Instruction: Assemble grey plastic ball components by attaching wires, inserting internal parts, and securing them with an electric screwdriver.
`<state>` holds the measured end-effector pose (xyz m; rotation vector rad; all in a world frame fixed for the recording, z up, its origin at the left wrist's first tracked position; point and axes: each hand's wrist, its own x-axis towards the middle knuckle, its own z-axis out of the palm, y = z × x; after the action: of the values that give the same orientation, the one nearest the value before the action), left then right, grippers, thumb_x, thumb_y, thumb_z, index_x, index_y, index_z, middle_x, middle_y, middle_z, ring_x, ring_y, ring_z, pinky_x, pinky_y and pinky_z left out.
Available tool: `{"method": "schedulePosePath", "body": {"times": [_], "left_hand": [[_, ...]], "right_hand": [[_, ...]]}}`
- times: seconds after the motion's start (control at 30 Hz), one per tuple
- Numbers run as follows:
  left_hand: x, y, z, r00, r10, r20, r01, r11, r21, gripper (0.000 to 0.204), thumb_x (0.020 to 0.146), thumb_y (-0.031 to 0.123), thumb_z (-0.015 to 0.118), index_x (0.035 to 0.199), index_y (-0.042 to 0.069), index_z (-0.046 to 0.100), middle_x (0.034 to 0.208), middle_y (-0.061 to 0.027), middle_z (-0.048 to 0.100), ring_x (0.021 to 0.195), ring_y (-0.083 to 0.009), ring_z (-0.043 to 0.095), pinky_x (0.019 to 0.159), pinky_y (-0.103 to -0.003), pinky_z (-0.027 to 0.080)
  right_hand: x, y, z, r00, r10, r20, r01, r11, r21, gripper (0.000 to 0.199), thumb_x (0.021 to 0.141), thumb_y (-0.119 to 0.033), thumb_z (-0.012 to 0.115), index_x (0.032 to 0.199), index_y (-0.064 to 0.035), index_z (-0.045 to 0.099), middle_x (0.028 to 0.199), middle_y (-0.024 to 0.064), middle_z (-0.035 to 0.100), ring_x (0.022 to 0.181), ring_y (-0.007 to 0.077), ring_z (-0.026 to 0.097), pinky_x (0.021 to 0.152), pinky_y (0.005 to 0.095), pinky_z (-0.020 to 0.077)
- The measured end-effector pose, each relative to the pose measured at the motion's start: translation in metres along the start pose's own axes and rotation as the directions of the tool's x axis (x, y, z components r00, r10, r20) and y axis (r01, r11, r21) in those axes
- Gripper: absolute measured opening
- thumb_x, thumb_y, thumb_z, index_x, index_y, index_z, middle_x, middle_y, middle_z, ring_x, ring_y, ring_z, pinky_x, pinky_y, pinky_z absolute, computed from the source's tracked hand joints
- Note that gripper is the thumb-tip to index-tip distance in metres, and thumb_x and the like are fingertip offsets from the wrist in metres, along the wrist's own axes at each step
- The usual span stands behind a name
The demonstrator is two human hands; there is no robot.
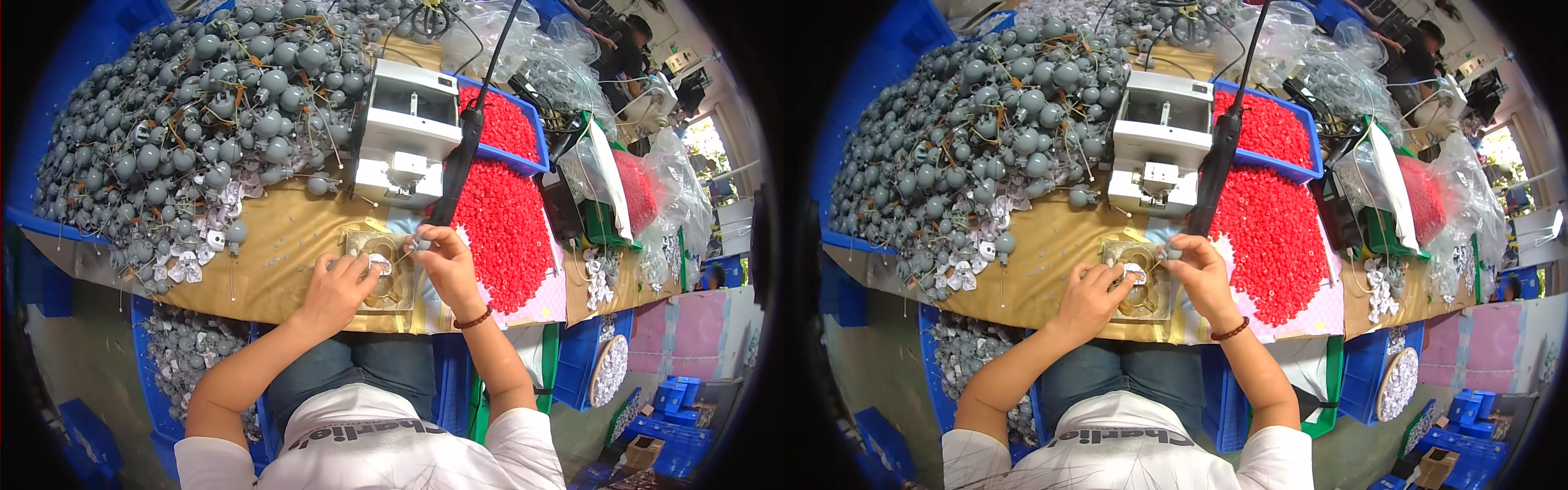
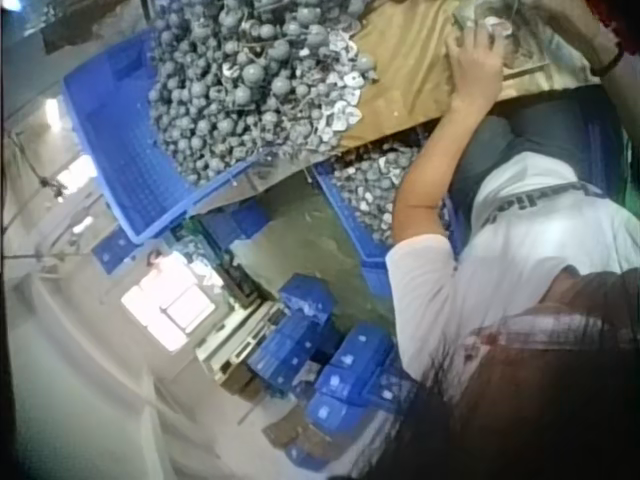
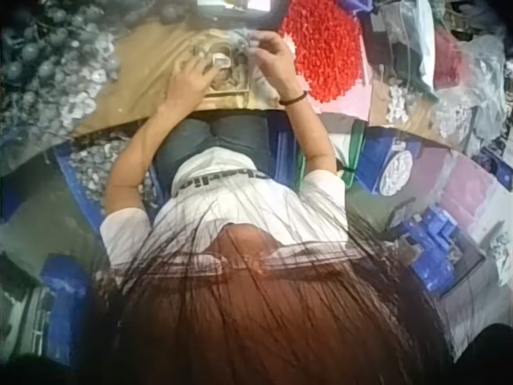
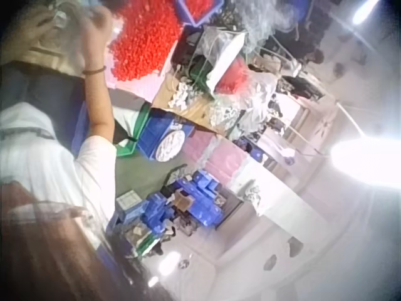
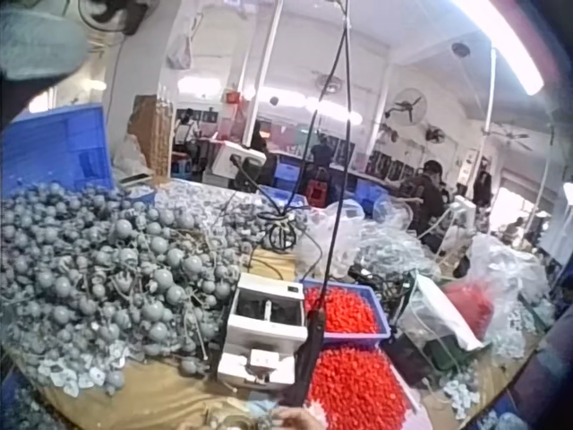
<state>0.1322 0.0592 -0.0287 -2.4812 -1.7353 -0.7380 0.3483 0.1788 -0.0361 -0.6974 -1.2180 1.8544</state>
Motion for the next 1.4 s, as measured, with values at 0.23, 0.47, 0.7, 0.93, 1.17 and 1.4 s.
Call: {"method": "schedulePosePath", "body": {"times": [0.23,0.47,0.7,0.93,1.17,1.4], "left_hand": [[0.001,-0.003,0.002,1.0,-0.003,-0.011,0.003,0.999,-0.037,0.032,0.082,0.009,0.065,0.114,0.008,0.07,0.117,-0.0102,0.066,0.105,-0.0232,0.062,0.095,-0.043,0.043],[0.002,-0.004,0.0,0.998,-0.015,-0.061,0.009,0.994,-0.105,0.028,0.078,0.011,0.073,0.106,0.008,0.071,0.115,-0.0089,0.066,0.105,-0.0233,0.062,0.095,-0.043,0.044],[0.024,-0.007,-0.011,0.987,-0.16,-0.019,0.155,0.974,-0.165,0.028,0.079,0.014,0.075,0.106,0.009,0.069,0.104,-0.0058,0.064,0.103,-0.0251,0.061,0.088,-0.041,0.047],[0.031,0.003,0.001,0.97,-0.243,0.004,0.241,0.96,-0.141,0.036,0.079,0.017,0.076,0.113,0.009,0.069,0.101,-0.0057,0.064,0.103,-0.0259,0.06,0.085,-0.041,0.048],[0.034,0.009,0.009,0.965,-0.26,-0.023,0.256,0.96,-0.113,0.037,0.077,0.016,0.076,0.113,0.009,0.07,0.097,-0.0048,0.064,0.099,-0.0251,0.06,0.082,-0.04,0.049],[0.034,0.004,0.011,0.957,-0.288,-0.045,0.277,0.947,-0.166,0.035,0.076,0.016,0.075,0.11,0.01,0.069,0.095,-0.0044,0.063,0.098,-0.0258,0.06,0.081,-0.04,0.049]], "right_hand": [[0.014,-0.023,0.015,0.91,0.347,0.228,-0.299,0.928,-0.222,0.042,0.09,0.0,0.076,0.128,-0.0039,0.061,0.115,0.0067,0.067,0.099,0.016,0.067,0.089,0.0332,0.0589],[0.018,-0.02,0.031,0.958,0.01,0.288,0.241,0.517,-0.821,0.046,0.082,-0.009,0.083,0.124,-0.0037,0.063,0.103,0.011,0.064,0.094,0.0252,0.063,0.083,0.0369,0.053],[0.018,-0.005,0.031,0.937,-0.152,0.313,0.348,0.406,-0.845,0.044,0.081,-0.014,0.083,0.12,-0.0036,0.064,0.107,0.0128,0.063,0.097,0.0323,0.061,0.083,0.0389,0.0514],[0.029,-0.016,0.015,0.954,-0.265,0.14,0.282,0.639,-0.716,0.039,0.086,-0.007,0.078,0.121,-0.0005,0.063,0.111,0.0105,0.062,0.1,0.0228,0.062,0.081,0.035,0.051],[0.109,-0.028,-0.037,0.891,-0.378,-0.251,0.093,0.693,-0.714,0.062,0.096,-0.016,0.072,0.145,0.0058,0.043,0.129,0.0195,0.057,0.114,0.0278,0.06,0.1,0.0364,0.0474],[0.093,-0.084,0.025,0.471,-0.873,-0.125,0.673,0.447,-0.589,0.06,0.09,0.01,0.065,0.142,0.0003,0.037,0.1,0.0088,0.063,0.084,0.0172,0.065,0.079,0.038,0.0582]]}}
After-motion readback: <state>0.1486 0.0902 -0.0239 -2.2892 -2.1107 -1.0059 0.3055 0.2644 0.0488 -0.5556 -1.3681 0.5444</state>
